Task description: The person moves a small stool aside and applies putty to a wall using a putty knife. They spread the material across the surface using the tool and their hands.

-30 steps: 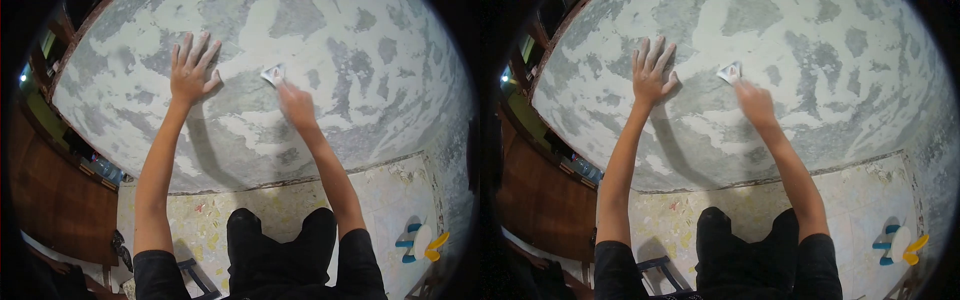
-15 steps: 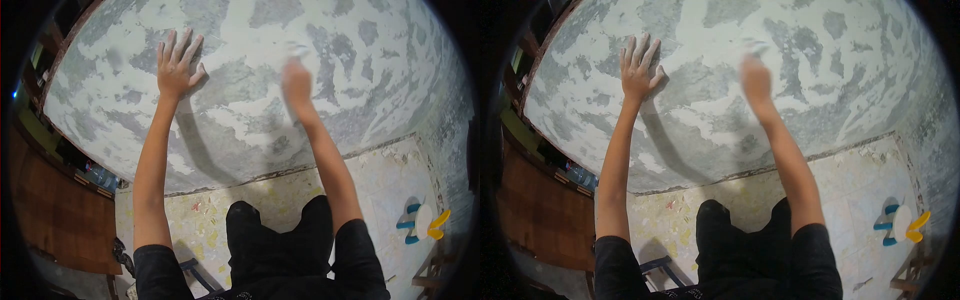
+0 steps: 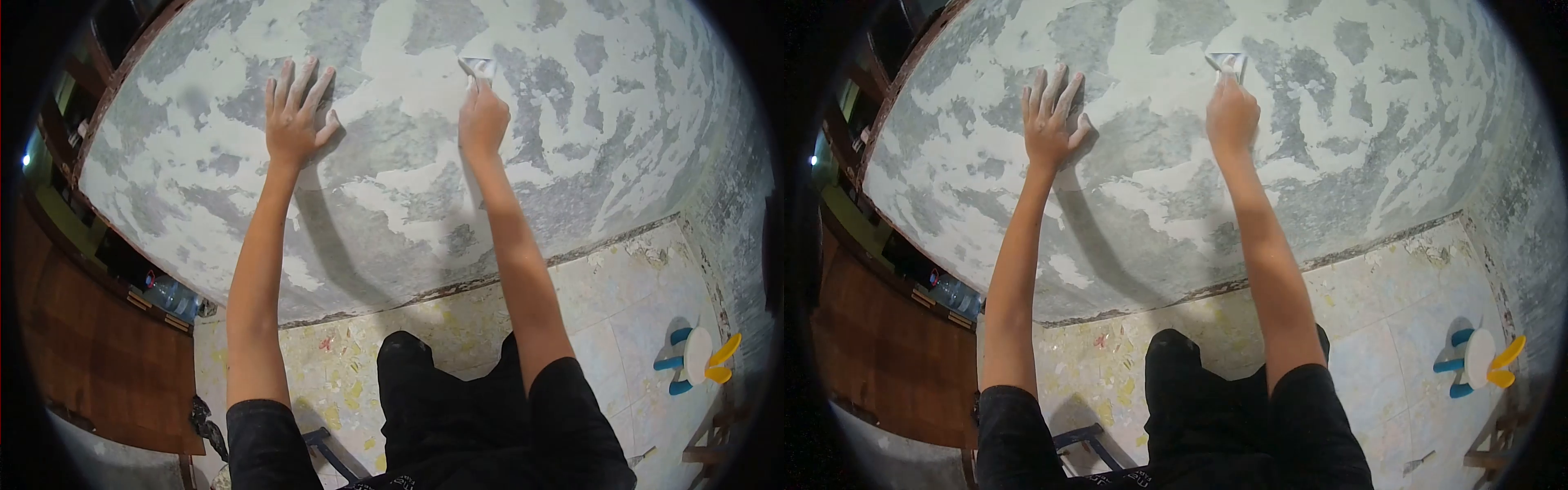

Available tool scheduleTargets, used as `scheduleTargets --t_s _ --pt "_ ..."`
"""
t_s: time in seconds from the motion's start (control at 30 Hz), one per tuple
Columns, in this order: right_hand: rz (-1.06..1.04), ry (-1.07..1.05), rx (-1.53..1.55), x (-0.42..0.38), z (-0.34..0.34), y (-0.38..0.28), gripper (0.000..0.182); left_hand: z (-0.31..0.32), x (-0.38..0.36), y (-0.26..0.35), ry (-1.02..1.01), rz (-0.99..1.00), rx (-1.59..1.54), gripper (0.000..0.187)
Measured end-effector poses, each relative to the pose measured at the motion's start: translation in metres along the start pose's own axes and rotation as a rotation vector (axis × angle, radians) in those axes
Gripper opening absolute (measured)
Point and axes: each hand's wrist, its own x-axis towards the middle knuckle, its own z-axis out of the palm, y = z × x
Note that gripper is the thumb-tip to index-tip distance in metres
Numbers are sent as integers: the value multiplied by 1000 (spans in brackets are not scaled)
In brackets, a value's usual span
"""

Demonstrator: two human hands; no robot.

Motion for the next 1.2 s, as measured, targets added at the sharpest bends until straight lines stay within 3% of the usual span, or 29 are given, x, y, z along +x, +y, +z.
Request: scheduleTargets --t_s 0.03,0.13,0.3,0.4,0.53,0.57,0.67,0.7,0.8,0.9,1.0,1.03,1.13,1.17,1.2 --pt "152 67 3 4 0 -4 17 0 0 0 15 6 -7 63" --pt "-539 -102 75 -6 17 -55 11 4 -2 -3 34 17 -25 62" --pt "-113 -12 -10 22 8 -55 29 7 -4 -6 71 2 -23 61" --pt "-610 -86 10 9 13 -53 23 6 -3 -7 78 31 -31 59" --pt "-298 -5 -8 22 16 -49 22 8 -5 -5 96 27 -34 58" --pt "-491 -142 -10 17 18 -52 20 7 -6 -5 87 32 -34 58" --pt "-407 19 63 32 -3 -37 22 11 -6 -5 85 28 -46 58" --pt "-194 21 56 40 -10 -39 30 11 -5 -5 86 24 -52 58" --pt "-693 -152 -55 14 3 -47 26 8 -7 -8 79 39 -46 59" --pt "-335 -30 30 36 -19 -32 26 12 -6 -4 77 28 -50 59" --pt "-565 -335 -150 17 5 -41 45 8 -6 -5 78 25 -47 59" --pt "-723 -247 -76 13 3 -41 40 9 -6 -7 79 27 -49 59" --pt "-301 -96 -41 46 -14 -23 36 14 -6 -4 83 21 -54 58" --pt "-280 -103 -65 45 -9 -28 31 12 -7 -7 83 20 -42 58" --pt "-452 -155 -64 37 -6 -32 26 9 -8 -8 75 21 -40 58"
